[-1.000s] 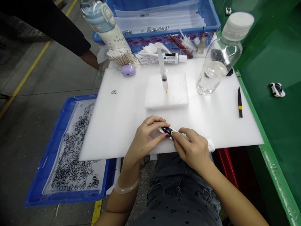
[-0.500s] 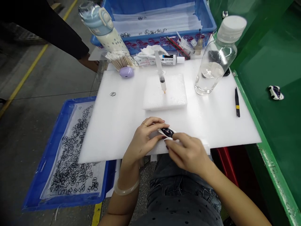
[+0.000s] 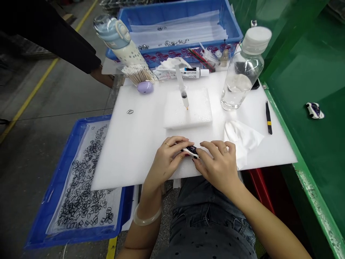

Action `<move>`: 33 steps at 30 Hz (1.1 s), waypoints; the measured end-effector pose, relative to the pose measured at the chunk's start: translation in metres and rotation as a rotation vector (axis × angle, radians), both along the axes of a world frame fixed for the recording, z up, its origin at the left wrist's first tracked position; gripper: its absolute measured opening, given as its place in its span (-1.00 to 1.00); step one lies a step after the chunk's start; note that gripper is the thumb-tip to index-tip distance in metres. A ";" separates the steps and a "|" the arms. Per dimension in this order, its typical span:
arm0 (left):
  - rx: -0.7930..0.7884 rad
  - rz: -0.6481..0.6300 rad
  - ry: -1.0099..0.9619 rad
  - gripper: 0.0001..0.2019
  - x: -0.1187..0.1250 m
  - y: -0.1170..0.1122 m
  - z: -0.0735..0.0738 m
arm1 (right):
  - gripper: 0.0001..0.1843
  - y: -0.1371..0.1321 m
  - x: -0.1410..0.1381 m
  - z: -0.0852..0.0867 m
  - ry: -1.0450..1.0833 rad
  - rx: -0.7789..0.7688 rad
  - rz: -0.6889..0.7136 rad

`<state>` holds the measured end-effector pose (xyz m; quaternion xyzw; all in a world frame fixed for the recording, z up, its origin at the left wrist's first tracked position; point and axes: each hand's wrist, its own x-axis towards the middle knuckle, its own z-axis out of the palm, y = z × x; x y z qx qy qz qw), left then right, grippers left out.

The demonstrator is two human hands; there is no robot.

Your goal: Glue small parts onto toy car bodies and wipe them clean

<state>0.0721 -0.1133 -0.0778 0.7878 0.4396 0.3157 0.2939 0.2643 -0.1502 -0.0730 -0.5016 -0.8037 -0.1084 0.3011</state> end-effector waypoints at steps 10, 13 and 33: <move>0.037 0.009 0.015 -0.76 0.001 -0.001 -0.003 | -0.86 -0.001 -0.002 0.002 -0.087 0.049 0.043; 0.029 0.001 -0.013 -0.75 -0.001 -0.002 -0.004 | -0.86 -0.002 0.003 0.003 -0.088 -0.013 0.054; 0.017 0.178 -0.052 -0.79 -0.014 -0.005 -0.009 | -0.53 -0.098 0.264 -0.008 0.281 -0.173 -1.131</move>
